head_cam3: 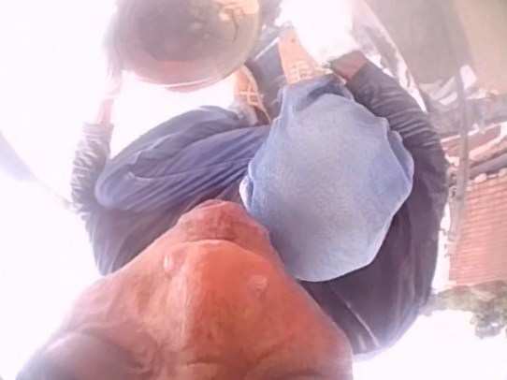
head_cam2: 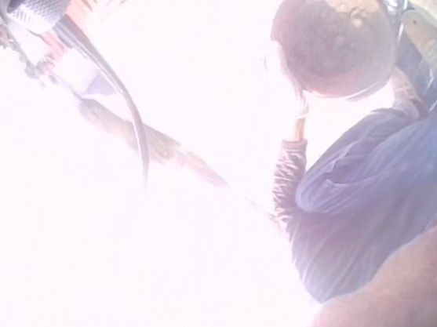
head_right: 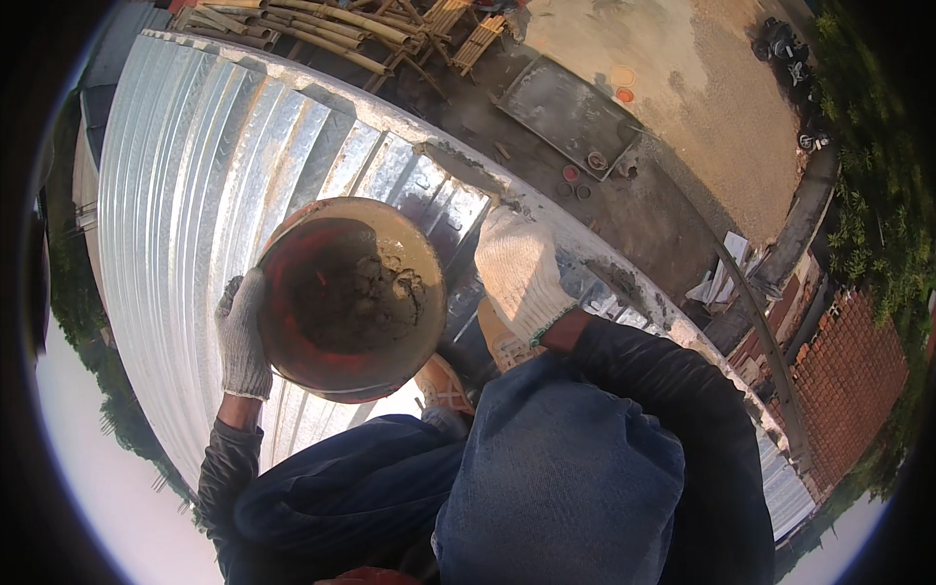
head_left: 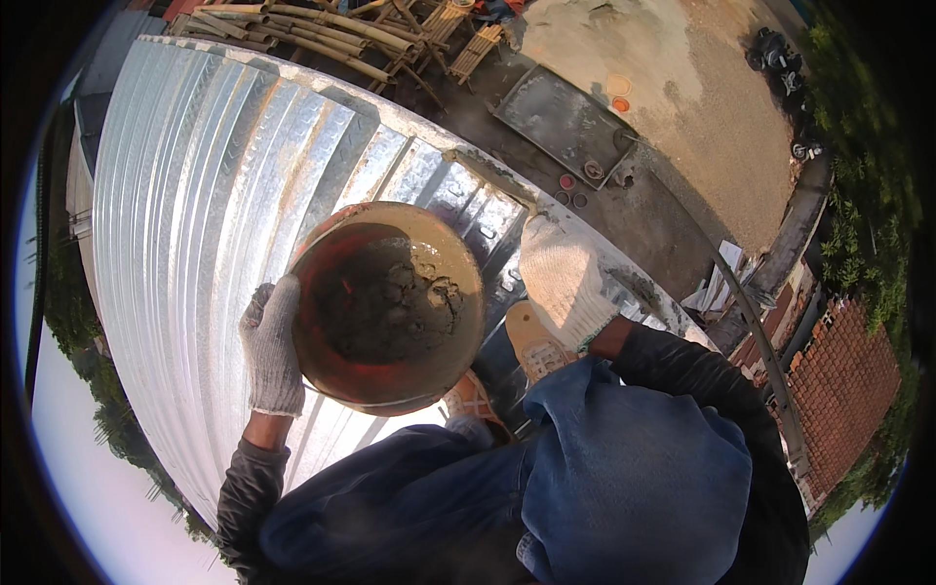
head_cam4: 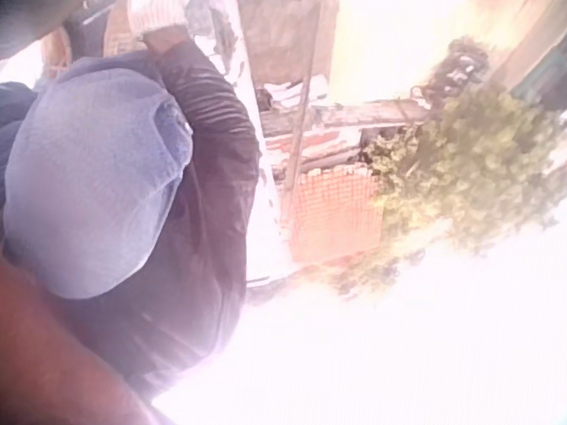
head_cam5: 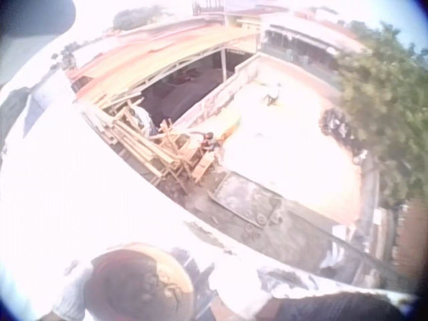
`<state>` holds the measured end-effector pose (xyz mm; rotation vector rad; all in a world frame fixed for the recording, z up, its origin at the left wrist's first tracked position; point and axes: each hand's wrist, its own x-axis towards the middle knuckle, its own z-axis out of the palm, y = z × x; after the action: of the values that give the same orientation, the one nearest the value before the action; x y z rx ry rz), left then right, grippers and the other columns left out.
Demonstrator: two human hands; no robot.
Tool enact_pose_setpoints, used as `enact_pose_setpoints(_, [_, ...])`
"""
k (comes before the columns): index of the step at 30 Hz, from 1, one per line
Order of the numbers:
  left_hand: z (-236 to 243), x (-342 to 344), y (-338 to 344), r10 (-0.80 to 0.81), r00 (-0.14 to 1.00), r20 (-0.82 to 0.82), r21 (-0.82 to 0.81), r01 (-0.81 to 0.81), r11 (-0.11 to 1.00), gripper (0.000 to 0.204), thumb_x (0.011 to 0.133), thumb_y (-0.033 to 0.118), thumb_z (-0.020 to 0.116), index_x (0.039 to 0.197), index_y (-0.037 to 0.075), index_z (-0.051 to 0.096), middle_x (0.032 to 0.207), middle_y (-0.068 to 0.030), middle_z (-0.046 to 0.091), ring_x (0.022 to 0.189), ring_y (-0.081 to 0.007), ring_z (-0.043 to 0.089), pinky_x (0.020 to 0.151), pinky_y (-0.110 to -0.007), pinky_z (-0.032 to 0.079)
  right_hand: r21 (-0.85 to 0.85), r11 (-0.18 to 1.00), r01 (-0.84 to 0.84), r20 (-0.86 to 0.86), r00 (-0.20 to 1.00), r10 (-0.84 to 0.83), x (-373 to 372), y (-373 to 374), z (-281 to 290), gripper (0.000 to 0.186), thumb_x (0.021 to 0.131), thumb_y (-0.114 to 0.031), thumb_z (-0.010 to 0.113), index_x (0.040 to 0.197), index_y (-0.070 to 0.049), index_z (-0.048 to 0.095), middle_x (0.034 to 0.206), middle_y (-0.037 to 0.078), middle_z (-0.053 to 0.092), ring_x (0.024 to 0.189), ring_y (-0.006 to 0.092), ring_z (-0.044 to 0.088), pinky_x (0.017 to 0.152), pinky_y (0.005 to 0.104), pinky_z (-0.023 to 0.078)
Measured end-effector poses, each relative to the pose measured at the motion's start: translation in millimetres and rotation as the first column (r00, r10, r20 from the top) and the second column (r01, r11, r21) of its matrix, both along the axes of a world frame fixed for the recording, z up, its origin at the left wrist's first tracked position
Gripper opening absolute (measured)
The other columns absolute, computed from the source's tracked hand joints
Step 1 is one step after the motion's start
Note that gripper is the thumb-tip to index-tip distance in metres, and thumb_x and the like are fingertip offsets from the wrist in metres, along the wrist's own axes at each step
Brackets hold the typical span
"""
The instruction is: The person scoops wet cement from a red bucket using a trowel and spreads it along the seams of a corrugated metal roof. The person repeatedly scoops and applies the cement to seal the roof joints.
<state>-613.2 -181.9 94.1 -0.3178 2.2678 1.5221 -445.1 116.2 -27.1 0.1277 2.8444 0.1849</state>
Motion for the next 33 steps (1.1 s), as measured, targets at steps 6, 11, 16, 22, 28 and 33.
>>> enact_pose_setpoints(6, [-5.1, -12.6, -11.5, -0.076, 0.997, 0.027, 0.004, 0.076, 0.997, 0.02, 0.108, 0.025, 0.073, 0.106, 0.005, 0.075, 0.097, -0.0006, 0.073, 0.084, -0.0089, 0.066, 0.077, -0.026, 0.055, -0.101, 0.992, -0.077, 0.04, 0.996, 0.082, 18.6, 14.5, -3.3, 0.047, 0.084, -0.023, 0.077, 0.123, 0.003, 0.072, 0.098, 0.005, 0.066, 0.092, 0.0193, 0.07, 0.065, 0.0365, 0.05])
enact_pose_setpoints(11, [-5.5, -12.2, -11.5, -0.094, 0.995, 0.029, 0.034, 0.093, 0.995, 0.021, 0.109, 0.025, 0.072, 0.11, 0.004, 0.075, 0.099, -0.0025, 0.075, 0.085, -0.01, 0.069, 0.077, -0.027, 0.057, -0.22, 0.974, -0.059, 0.144, 0.985, 0.092, 32.7, 25.2, 4.0, 0.041, 0.085, -0.021, 0.076, 0.119, 0.0, 0.073, 0.105, 0.005, 0.066, 0.096, 0.0185, 0.07, 0.067, 0.0359, 0.053])
enact_pose_setpoints(16, [6.5, -3.9, 10.8, -0.013, 1.0, 0.017, -0.018, 0.013, 1.0, 0.02, 0.107, 0.023, 0.076, 0.096, 0.007, 0.072, 0.092, 0.003, 0.067, 0.083, -0.0063, 0.059, 0.077, -0.025, 0.051, -0.425, 0.904, 0.045, 0.019, 0.999, -0.041, 68.8, 51.2, 15.7, 0.031, 0.086, -0.016, 0.075, 0.112, -0.002, 0.071, 0.094, 0.013, 0.071, 0.08, 0.0283, 0.074, 0.067, 0.0425, 0.056])
enact_pose_setpoints(22, [3.6, -8.0, -1.6, -0.074, 0.997, 0.028, -0.003, 0.074, 0.997, 0.019, 0.107, 0.021, 0.075, 0.094, 0.009, 0.072, 0.09, 0.0046, 0.066, 0.082, -0.0054, 0.057, 0.077, -0.024, 0.049, -0.54, 0.833, 0.12, -0.031, 0.986, -0.162, 52.8, 74.7, 48.6, 0.03, 0.087, -0.017, 0.075, 0.115, -0.006, 0.07, 0.09, 0.013, 0.072, 0.077, 0.0329, 0.075, 0.068, 0.0441, 0.058])
enact_pose_setpoints(28, [4.9, -10.3, 0.9, -0.097, 0.993, 0.06, -0.042, 0.1, 0.994, 0.021, 0.11, 0.025, 0.07, 0.113, 0.005, 0.074, 0.102, -0.0019, 0.074, 0.089, -0.0099, 0.068, 0.084, -0.028, 0.057, -0.549, 0.834, -0.054, -0.324, 0.934, -0.153, -7.7, 94.5, -2.9, 0.041, 0.089, -0.021, 0.078, 0.126, -0.007, 0.068, 0.094, 0.011, 0.072, 0.082, 0.0304, 0.076, 0.071, 0.0428, 0.06])
enact_pose_setpoints(33, [0.8, -10.4, -6.1, -0.097, 0.993, 0.061, -0.043, 0.1, 0.994, 0.021, 0.11, 0.026, 0.071, 0.111, 0.005, 0.074, 0.102, -0.0011, 0.074, 0.089, -0.0091, 0.067, 0.083, -0.028, 0.056, -0.377, 0.914, -0.151, -0.291, 0.956, 0.038, -53.1, 107.1, -31.5, 0.045, 0.089, -0.023, 0.079, 0.13, -0.008, 0.068, 0.092, 0.008, 0.071, 0.084, 0.0265, 0.076, 0.071, 0.0402, 0.06])
